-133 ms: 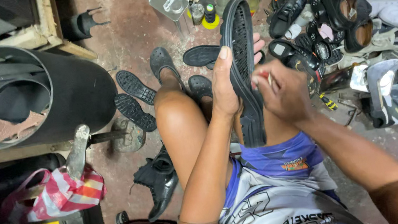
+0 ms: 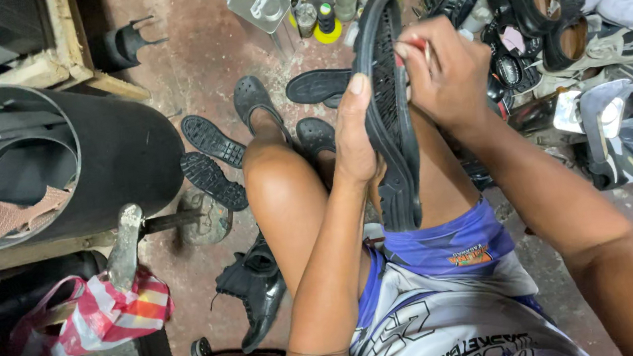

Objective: The person scrubs the sole of a black shoe with a small abrasive pad, repeatedly rubbing the tread pattern and edges. The person holds the shoe in one hand and scrubs with the other, occasionally rotating the shoe to access different areas of the sole.

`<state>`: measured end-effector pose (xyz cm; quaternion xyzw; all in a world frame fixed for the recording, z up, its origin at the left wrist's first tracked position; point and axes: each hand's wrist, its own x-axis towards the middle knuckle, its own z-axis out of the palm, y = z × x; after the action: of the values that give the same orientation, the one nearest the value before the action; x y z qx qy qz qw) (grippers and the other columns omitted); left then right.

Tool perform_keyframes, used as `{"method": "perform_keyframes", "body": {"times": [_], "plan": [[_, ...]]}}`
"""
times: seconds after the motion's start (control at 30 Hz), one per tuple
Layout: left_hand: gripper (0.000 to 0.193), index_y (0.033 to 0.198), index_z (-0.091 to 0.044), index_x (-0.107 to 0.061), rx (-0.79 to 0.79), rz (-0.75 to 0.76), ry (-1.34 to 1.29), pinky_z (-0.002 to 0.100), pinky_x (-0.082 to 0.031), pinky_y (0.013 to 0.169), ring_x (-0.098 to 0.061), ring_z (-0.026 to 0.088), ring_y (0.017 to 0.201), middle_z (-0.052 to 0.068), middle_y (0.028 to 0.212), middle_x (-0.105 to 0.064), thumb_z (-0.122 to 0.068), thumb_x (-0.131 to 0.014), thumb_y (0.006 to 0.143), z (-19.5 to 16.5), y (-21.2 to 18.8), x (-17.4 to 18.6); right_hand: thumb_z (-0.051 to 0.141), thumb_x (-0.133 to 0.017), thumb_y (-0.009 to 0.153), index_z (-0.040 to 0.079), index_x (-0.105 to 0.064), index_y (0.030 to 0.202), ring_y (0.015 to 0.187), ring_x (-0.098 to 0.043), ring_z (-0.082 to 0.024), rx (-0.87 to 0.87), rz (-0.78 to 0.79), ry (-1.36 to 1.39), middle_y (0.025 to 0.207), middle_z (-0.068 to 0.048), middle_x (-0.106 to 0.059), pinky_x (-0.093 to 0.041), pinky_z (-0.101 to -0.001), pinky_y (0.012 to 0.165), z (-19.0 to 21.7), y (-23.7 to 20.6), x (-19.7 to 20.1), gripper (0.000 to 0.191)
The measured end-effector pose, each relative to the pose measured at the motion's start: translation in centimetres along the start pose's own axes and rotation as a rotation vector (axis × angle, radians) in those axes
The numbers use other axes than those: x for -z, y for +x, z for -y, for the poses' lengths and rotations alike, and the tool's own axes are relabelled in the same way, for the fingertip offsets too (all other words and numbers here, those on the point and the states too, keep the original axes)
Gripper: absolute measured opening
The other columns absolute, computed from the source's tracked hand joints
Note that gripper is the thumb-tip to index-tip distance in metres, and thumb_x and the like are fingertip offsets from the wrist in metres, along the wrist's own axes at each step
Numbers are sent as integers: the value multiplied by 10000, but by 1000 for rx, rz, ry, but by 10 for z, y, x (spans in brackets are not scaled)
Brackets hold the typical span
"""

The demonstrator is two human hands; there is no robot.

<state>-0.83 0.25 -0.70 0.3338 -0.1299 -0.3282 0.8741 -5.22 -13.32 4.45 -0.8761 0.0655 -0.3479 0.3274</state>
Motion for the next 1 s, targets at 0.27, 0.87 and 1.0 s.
{"method": "perform_keyframes", "body": {"times": [0.27,0.87,1.0], "plan": [[539,1365,-15,-542,-2,26,-48,300,-508,1015,-660,159,1182,86,1291,-661,-411,-427,1017,-7,4,-4,10,-659,1019,14,-639,1026,751,-711,-193,64,126,51,873,-115,-703,-537,-313,683,16,-27,17,21],[812,1565,111,-377,2,201,-109,515,-377,1264,-505,414,1446,299,1551,-487,-541,-396,1081,-18,5,-8,186,-682,1079,69,-565,1157,506,-422,-43,-702,37,1282,775,-28,-566,-336,-194,435,-24,-49,40,183],[819,1565,101,-364,-12,172,-126,544,-382,1242,-509,430,1423,303,1531,-490,-546,-426,1066,-20,5,-8,173,-668,1067,42,-587,1190,615,-516,-97,-583,92,1210,899,-82,-629,-424,-223,526,-23,-46,36,197]]}}
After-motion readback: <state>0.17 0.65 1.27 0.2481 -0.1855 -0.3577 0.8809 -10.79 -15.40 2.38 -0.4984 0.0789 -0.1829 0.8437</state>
